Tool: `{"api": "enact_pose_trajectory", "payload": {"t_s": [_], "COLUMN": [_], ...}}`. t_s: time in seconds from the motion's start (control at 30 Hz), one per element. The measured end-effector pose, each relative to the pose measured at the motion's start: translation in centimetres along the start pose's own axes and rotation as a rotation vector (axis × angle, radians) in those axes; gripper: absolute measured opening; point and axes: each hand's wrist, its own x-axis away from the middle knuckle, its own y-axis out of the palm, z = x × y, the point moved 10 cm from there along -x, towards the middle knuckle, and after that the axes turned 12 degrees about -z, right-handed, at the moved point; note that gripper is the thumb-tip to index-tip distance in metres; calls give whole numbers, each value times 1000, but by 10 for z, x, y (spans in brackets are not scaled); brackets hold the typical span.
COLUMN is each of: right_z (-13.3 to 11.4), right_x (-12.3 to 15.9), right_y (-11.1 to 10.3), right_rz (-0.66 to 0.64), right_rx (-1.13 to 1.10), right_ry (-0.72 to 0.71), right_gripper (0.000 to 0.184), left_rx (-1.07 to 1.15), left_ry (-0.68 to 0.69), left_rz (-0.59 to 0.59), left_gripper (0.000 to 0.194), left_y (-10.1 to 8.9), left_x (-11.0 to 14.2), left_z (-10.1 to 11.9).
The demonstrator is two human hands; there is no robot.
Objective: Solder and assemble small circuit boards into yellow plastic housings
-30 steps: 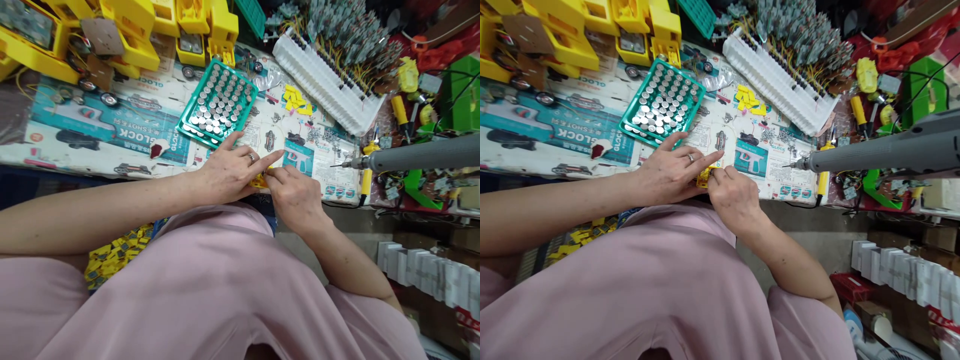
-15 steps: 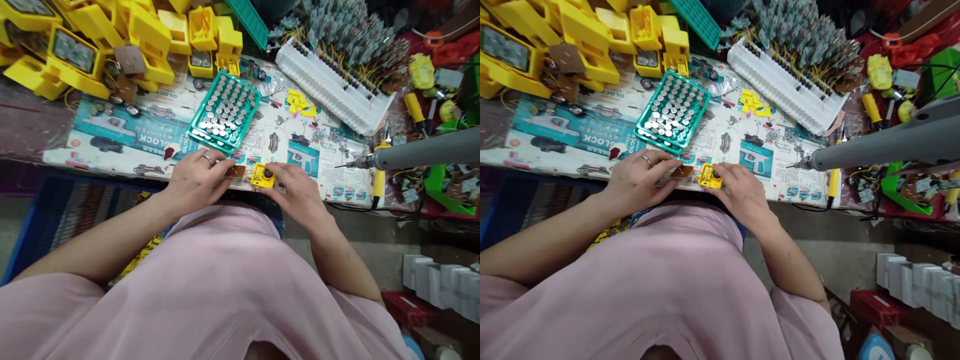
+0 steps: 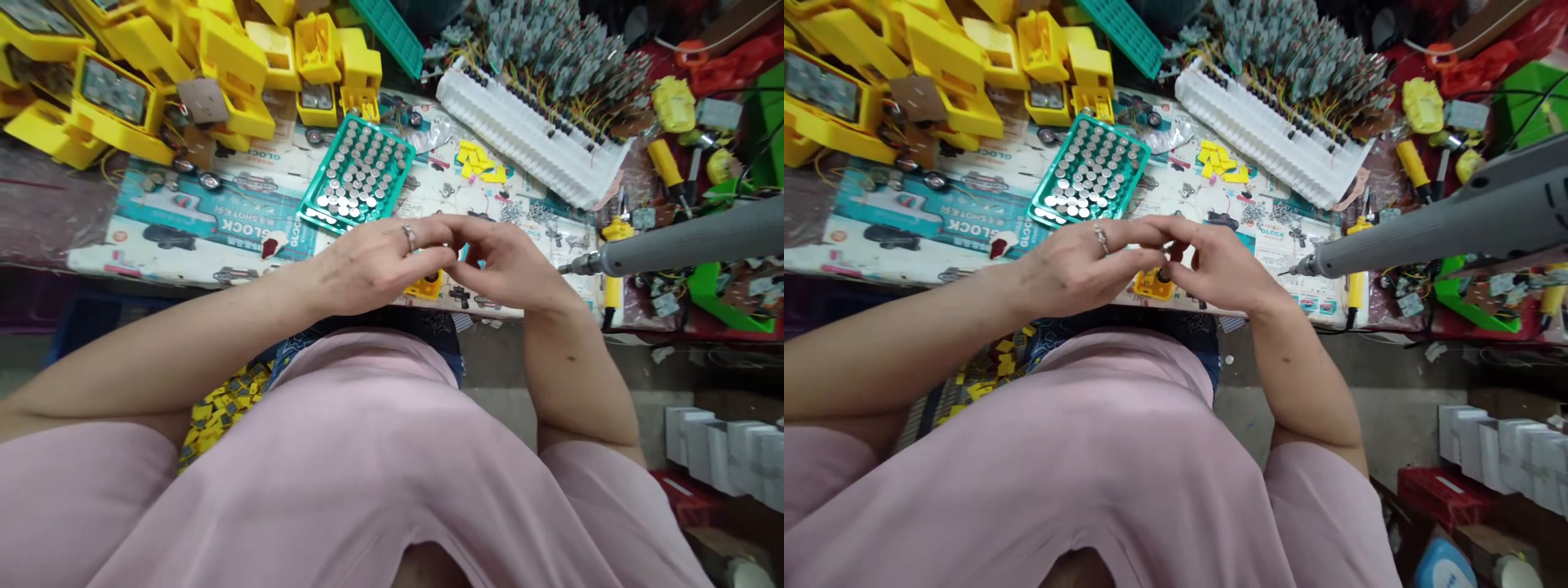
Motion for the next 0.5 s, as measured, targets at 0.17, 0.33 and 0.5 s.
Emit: {"api": "enact_pose_trajectory", "payload": {"t_s": [0.17,0.33,0.5], "right_z": [17,28,38], "right_x": [32,58,70], "right_y": [-5,0,12], "right_rz": [202,378,503], "right_rx": [-39,-135,-219], "right_ry": [125,157,140], "right_gripper": [28,19,21], "left_rx": [57,2,-124], "left_ry": [-221,-298,-263], "left_rz": [257,260,316], "left_gripper": [38,36,16], "left_y": [6,29,32], "left_x": [34,32,17], "left_z": [-12,-9,-8]}}
